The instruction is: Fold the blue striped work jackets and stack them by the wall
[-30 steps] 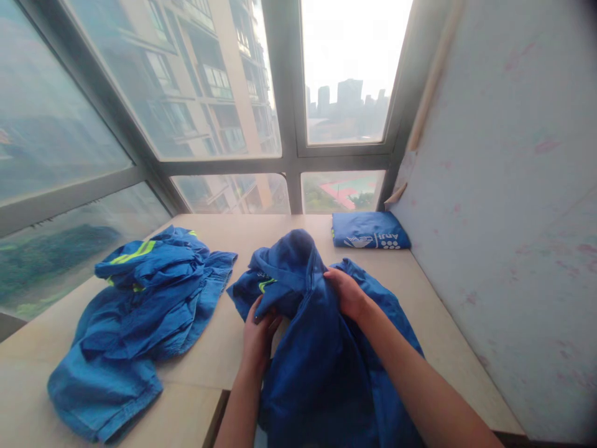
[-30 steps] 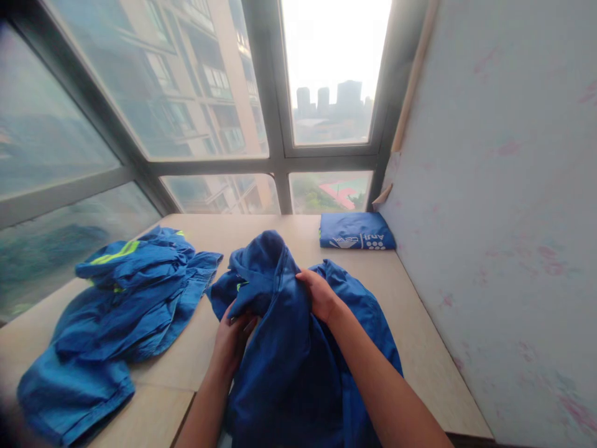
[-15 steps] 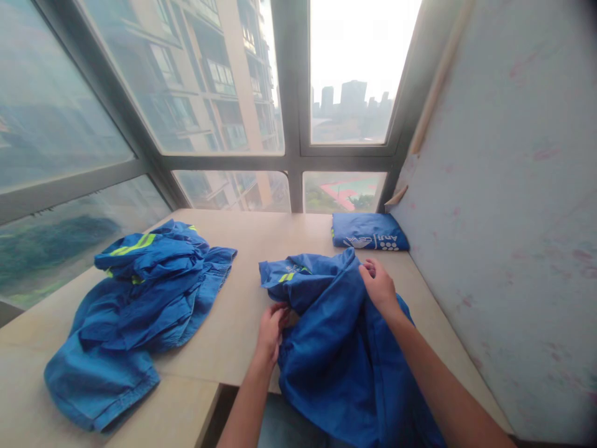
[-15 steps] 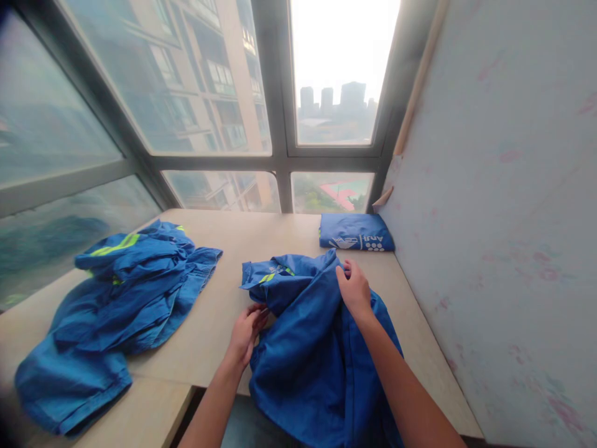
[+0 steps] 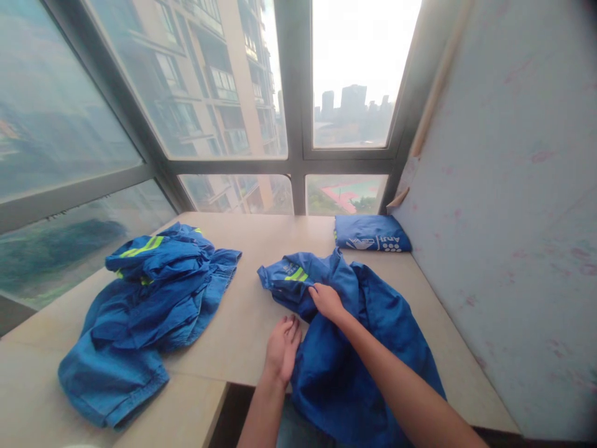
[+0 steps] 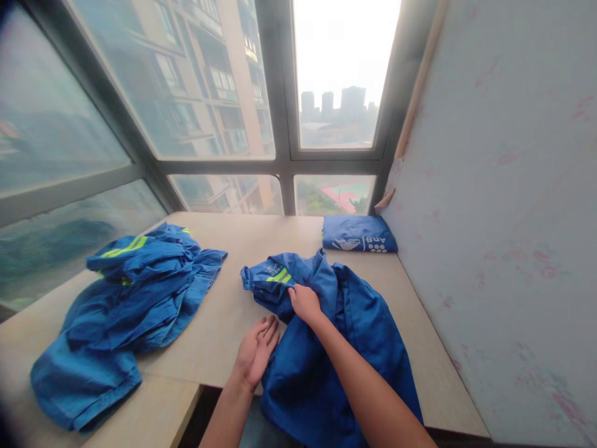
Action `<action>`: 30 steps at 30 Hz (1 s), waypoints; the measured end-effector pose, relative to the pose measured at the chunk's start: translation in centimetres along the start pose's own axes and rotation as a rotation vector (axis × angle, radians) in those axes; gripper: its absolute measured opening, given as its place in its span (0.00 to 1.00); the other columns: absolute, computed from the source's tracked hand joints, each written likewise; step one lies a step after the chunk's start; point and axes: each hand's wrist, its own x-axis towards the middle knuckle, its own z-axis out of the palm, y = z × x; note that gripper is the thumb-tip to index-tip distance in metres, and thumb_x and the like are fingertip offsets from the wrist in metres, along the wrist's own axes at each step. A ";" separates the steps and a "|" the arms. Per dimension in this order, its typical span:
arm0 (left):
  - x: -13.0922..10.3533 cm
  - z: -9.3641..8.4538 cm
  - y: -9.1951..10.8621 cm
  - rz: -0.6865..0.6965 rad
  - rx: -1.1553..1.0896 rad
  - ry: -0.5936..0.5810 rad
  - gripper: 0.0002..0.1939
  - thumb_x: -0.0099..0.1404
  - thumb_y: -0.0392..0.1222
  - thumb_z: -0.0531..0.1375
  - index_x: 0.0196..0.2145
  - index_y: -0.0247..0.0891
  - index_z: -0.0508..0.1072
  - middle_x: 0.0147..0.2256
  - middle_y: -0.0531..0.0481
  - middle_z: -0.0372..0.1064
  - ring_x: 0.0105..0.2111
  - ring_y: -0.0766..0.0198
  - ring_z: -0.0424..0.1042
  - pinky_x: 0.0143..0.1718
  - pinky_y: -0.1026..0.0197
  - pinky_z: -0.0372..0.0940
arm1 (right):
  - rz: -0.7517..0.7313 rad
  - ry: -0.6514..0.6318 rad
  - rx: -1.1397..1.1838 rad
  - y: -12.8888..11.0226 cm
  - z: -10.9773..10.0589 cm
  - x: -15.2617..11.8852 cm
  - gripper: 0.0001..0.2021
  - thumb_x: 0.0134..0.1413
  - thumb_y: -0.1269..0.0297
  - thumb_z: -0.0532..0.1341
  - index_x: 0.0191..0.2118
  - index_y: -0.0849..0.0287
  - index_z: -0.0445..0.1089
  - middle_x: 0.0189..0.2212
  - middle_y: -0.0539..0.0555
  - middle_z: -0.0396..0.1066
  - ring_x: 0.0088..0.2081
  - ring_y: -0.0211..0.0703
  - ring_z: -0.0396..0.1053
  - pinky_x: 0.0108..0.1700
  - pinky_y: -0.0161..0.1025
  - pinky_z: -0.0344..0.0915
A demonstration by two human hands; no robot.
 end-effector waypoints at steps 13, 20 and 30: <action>1.8 3.3 -0.1 -0.024 0.145 -0.224 0.09 0.62 0.39 0.61 0.42 0.43 0.75 0.47 0.44 0.76 0.47 0.54 0.76 0.46 0.53 0.72 | 0.137 -0.257 1.263 -2.0 -6.4 -2.9 0.12 0.61 0.60 0.56 0.38 0.62 0.75 0.35 0.55 0.79 0.38 0.44 0.77 0.46 0.40 0.71; 2.3 3.0 6.3 0.409 0.532 -0.131 0.17 0.56 0.46 0.64 0.42 0.37 0.75 0.45 0.44 0.77 0.48 0.49 0.74 0.48 0.51 0.69 | -0.151 0.393 0.967 -3.4 -17.3 -2.6 0.14 0.46 0.54 0.70 0.35 0.59 0.75 0.31 0.50 0.78 0.32 0.42 0.75 0.39 0.38 0.72; -6.5 11.0 26.4 1.384 1.328 -0.017 0.25 0.61 0.58 0.55 0.35 0.31 0.75 0.32 0.50 0.71 0.34 0.62 0.65 0.40 0.61 0.64 | -0.576 0.819 0.261 -11.9 -32.7 -8.0 0.19 0.60 0.49 0.61 0.38 0.63 0.74 0.28 0.49 0.73 0.27 0.33 0.65 0.28 0.32 0.60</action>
